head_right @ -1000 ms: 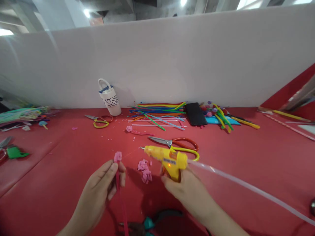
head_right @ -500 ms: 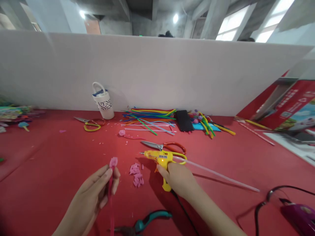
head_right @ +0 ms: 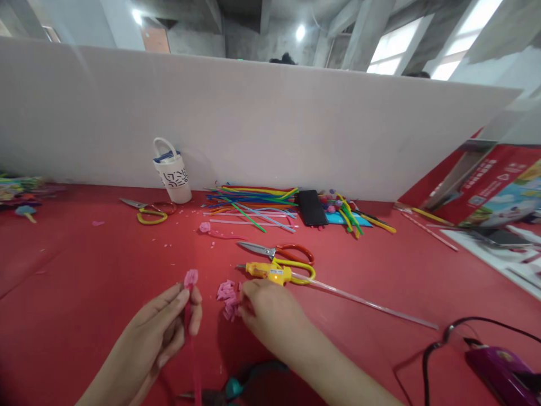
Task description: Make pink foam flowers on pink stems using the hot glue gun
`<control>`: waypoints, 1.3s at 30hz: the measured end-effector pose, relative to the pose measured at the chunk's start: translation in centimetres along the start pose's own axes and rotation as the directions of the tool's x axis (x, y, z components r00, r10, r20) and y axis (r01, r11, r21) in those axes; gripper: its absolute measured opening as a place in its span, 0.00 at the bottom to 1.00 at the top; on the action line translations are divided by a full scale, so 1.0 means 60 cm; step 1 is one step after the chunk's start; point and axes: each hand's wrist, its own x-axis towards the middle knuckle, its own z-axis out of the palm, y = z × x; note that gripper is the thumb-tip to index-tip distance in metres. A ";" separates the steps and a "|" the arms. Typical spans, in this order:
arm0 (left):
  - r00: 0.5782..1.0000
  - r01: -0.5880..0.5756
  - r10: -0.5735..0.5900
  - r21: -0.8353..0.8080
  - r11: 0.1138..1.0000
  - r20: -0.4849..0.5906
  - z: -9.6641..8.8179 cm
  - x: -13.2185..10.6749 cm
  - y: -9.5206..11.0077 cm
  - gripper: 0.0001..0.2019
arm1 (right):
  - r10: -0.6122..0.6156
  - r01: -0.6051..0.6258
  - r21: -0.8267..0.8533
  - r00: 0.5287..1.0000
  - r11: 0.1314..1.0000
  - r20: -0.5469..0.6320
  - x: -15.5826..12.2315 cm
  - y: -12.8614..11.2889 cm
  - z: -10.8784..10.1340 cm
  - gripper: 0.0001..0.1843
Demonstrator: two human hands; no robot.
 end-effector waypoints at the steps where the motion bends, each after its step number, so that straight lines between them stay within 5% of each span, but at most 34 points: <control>1: 1.000 0.016 -0.017 -0.027 0.999 -0.008 0.000 -0.001 0.000 0.11 | -0.028 0.028 0.018 1.000 0.999 0.014 0.002 -0.008 0.004 0.04; 10: 0.998 0.063 -0.062 -0.055 0.997 0.019 -0.003 0.001 -0.012 0.09 | -0.034 0.032 0.072 0.999 0.997 0.028 0.010 -0.020 0.048 0.11; 17: 0.991 0.120 -0.119 -0.024 0.992 0.062 0.001 -0.002 -0.012 0.10 | -0.067 0.072 0.288 0.997 0.955 -0.027 0.001 -0.008 0.016 0.16; 21: 0.984 0.162 -0.158 -0.043 0.986 0.088 0.010 -0.009 -0.013 0.10 | -0.115 0.188 0.584 0.980 0.790 -0.159 -0.012 -0.007 -0.028 0.10; 25: 0.976 0.200 -0.194 -0.054 0.978 0.097 0.020 -0.013 -0.016 0.10 | -0.054 0.099 0.774 0.995 0.626 -0.084 -0.025 -0.018 -0.056 0.08; 31: 0.971 0.181 -0.186 0.049 0.982 0.149 0.017 -0.016 -0.028 0.12 | -0.004 -0.043 0.920 0.999 0.390 0.048 -0.029 -0.030 -0.054 0.04; 39: 0.970 0.182 -0.201 0.139 0.973 0.135 0.023 -0.022 -0.024 0.13 | -0.021 0.162 0.799 0.983 0.578 -0.185 -0.030 -0.032 -0.041 0.08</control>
